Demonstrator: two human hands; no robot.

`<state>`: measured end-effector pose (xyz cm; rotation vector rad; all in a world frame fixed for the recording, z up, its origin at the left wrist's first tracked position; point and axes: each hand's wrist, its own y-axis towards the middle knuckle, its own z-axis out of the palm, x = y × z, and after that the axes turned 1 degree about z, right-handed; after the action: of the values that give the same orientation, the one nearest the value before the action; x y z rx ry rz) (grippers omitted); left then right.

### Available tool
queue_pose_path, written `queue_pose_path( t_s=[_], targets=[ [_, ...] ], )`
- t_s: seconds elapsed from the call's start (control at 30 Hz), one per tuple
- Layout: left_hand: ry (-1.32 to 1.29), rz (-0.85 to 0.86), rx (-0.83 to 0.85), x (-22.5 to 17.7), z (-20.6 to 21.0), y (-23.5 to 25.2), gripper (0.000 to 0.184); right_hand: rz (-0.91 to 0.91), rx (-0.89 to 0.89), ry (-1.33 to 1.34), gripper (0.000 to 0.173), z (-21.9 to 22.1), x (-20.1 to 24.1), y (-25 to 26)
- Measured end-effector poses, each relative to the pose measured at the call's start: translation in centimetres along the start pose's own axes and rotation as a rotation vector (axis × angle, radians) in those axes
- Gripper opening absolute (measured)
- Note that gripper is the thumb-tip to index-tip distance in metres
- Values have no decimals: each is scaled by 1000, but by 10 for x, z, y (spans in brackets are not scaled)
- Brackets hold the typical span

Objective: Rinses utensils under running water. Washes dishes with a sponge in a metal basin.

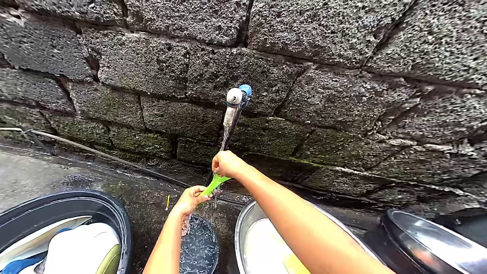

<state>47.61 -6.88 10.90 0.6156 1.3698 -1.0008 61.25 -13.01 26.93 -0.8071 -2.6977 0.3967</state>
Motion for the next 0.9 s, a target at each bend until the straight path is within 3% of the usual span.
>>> queue_pose_path(
  t_s=[0.2, 0.37, 0.5, 0.63, 0.73, 0.8, 0.9],
  targets=[
    [-99, -7, 125, 4, -27, -10, 21, -78, -7, -159, 17, -7, -9, 2],
    [-101, -48, 149, 7, -30, -12, 24, -191, -53, -96, 26, -28, 8, -12],
    [-33, -82, 178, 12, -22, -7, 24, -181, -108, -69, 24, -42, 7, -17],
    [33, -86, 198, 8, -12, 0, 24, -232, 14, -233, 26, -66, -12, -27],
    [42, -73, 206, 8, -6, 3, 23, -86, -180, -261, 22, -101, -22, -45],
    [40, -61, 210, 10, -3, 5, 23, -3, -372, -164, 35, -125, -21, -58],
    [28, -60, 200, 11, -6, 3, 22, -142, -448, -65, 84, -146, -10, -67]
  ],
)
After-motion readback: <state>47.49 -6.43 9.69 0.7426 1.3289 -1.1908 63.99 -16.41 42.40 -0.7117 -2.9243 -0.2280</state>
